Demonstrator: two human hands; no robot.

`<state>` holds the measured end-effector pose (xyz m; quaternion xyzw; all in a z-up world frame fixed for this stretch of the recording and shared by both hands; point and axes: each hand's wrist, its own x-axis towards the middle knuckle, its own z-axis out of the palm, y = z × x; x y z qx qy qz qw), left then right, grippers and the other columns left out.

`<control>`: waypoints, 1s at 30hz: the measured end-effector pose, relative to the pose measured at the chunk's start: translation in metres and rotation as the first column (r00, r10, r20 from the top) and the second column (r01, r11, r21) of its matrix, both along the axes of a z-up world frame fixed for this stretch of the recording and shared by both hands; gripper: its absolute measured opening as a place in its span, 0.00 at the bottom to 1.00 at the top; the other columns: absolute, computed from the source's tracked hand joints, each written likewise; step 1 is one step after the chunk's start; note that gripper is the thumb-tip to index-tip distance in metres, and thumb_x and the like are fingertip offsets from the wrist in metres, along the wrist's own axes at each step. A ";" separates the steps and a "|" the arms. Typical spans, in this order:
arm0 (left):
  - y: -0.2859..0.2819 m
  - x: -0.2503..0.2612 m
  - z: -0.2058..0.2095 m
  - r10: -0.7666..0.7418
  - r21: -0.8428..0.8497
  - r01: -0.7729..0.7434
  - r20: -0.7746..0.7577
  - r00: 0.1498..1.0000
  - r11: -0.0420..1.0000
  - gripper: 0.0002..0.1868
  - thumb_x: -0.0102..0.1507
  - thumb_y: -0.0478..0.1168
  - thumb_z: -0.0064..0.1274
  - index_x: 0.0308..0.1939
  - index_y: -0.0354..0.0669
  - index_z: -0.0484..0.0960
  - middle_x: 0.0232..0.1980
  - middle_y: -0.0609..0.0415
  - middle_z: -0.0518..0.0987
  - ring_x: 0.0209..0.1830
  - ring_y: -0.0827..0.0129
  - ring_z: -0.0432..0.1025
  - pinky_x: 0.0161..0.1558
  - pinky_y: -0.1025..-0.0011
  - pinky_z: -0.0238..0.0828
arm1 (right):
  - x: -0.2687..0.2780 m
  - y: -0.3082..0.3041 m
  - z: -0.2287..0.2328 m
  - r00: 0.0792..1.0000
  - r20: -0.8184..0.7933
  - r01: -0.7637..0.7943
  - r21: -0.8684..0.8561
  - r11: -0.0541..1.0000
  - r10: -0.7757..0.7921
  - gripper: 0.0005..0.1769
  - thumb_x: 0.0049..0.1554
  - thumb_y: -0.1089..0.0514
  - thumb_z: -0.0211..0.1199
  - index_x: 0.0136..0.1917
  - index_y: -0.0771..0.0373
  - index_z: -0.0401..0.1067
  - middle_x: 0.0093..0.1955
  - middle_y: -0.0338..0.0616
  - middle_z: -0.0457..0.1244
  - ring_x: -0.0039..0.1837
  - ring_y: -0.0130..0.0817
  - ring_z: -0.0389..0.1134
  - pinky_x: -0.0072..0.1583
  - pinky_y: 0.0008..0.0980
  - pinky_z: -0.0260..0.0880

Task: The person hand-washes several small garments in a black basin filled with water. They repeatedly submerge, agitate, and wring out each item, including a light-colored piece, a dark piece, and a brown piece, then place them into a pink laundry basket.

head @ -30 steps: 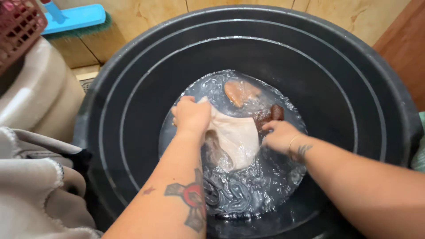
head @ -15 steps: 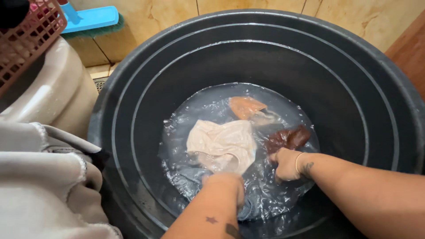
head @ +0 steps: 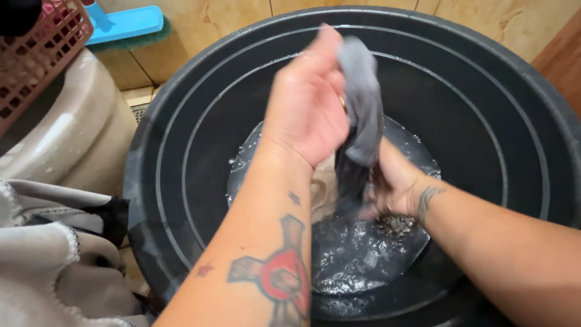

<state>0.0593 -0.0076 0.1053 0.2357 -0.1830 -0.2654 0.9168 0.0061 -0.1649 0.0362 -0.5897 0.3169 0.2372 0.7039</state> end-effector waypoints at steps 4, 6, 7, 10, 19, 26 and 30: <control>0.031 0.004 0.008 0.081 0.121 -0.052 -0.250 0.965 0.991 0.27 0.59 0.62 0.55 0.46 0.42 0.80 0.45 0.49 0.80 0.46 0.56 0.75 0.49 0.51 0.74 | 0.014 0.020 0.058 0.895 0.422 0.026 0.276 0.961 -0.145 0.23 0.55 0.37 0.61 0.52 0.57 0.72 0.51 0.45 0.69 0.51 0.41 0.72 0.52 0.47 0.77; 0.036 0.009 -0.004 0.208 0.358 -0.030 -0.469 0.859 0.933 0.31 0.53 0.67 0.50 0.44 0.47 0.81 0.44 0.51 0.83 0.44 0.55 0.77 0.45 0.46 0.73 | 0.017 0.037 0.088 0.747 0.660 -0.072 0.194 0.978 -0.076 0.15 0.54 0.48 0.67 0.49 0.60 0.74 0.46 0.43 0.70 0.47 0.38 0.74 0.50 0.41 0.79; 0.030 0.011 -0.015 0.222 0.365 -0.024 -0.510 0.831 0.931 0.30 0.53 0.67 0.51 0.45 0.50 0.81 0.44 0.53 0.83 0.44 0.57 0.77 0.45 0.48 0.72 | 0.015 0.043 0.099 0.664 0.747 -0.111 0.081 0.991 0.013 0.12 0.54 0.52 0.69 0.46 0.60 0.76 0.43 0.41 0.70 0.44 0.36 0.74 0.49 0.38 0.78; 0.003 0.013 -0.051 0.088 0.053 -0.072 -0.458 0.885 0.996 0.30 0.53 0.70 0.53 0.46 0.55 0.79 0.44 0.58 0.81 0.46 0.63 0.75 0.47 0.56 0.71 | 0.005 0.081 0.108 0.471 0.717 0.120 -0.628 0.769 0.513 0.16 0.45 0.44 0.73 0.39 0.58 0.80 0.38 0.47 0.72 0.41 0.44 0.75 0.44 0.40 0.74; -0.048 0.004 -0.027 0.265 0.386 -0.013 -0.609 0.747 0.923 0.13 0.59 0.50 0.48 0.35 0.44 0.78 0.35 0.50 0.79 0.37 0.57 0.75 0.45 0.48 0.71 | 0.013 0.004 0.062 0.834 0.433 0.300 -0.876 0.378 0.341 0.27 0.62 0.30 0.56 0.48 0.53 0.81 0.44 0.51 0.70 0.47 0.53 0.71 0.48 0.47 0.69; 0.025 -0.018 -0.013 0.257 0.280 -0.141 -0.440 0.860 0.950 0.20 0.62 0.46 0.54 0.53 0.40 0.73 0.56 0.43 0.70 0.51 0.52 0.74 0.55 0.44 0.73 | 0.028 -0.057 -0.002 0.974 0.183 0.212 -0.530 0.821 -0.133 0.22 0.61 0.36 0.58 0.54 0.53 0.76 0.41 0.33 0.67 0.42 0.31 0.65 0.43 0.41 0.66; 0.039 -0.033 -0.032 0.095 0.393 0.063 -0.370 0.924 0.917 0.44 0.57 0.62 0.55 0.72 0.58 0.57 0.66 0.31 0.73 0.60 0.45 0.75 0.60 0.48 0.73 | 0.037 -0.076 0.010 0.998 0.057 0.029 -0.572 0.820 0.004 0.25 0.60 0.36 0.65 0.46 0.62 0.76 0.41 0.41 0.65 0.38 0.30 0.58 0.41 0.36 0.57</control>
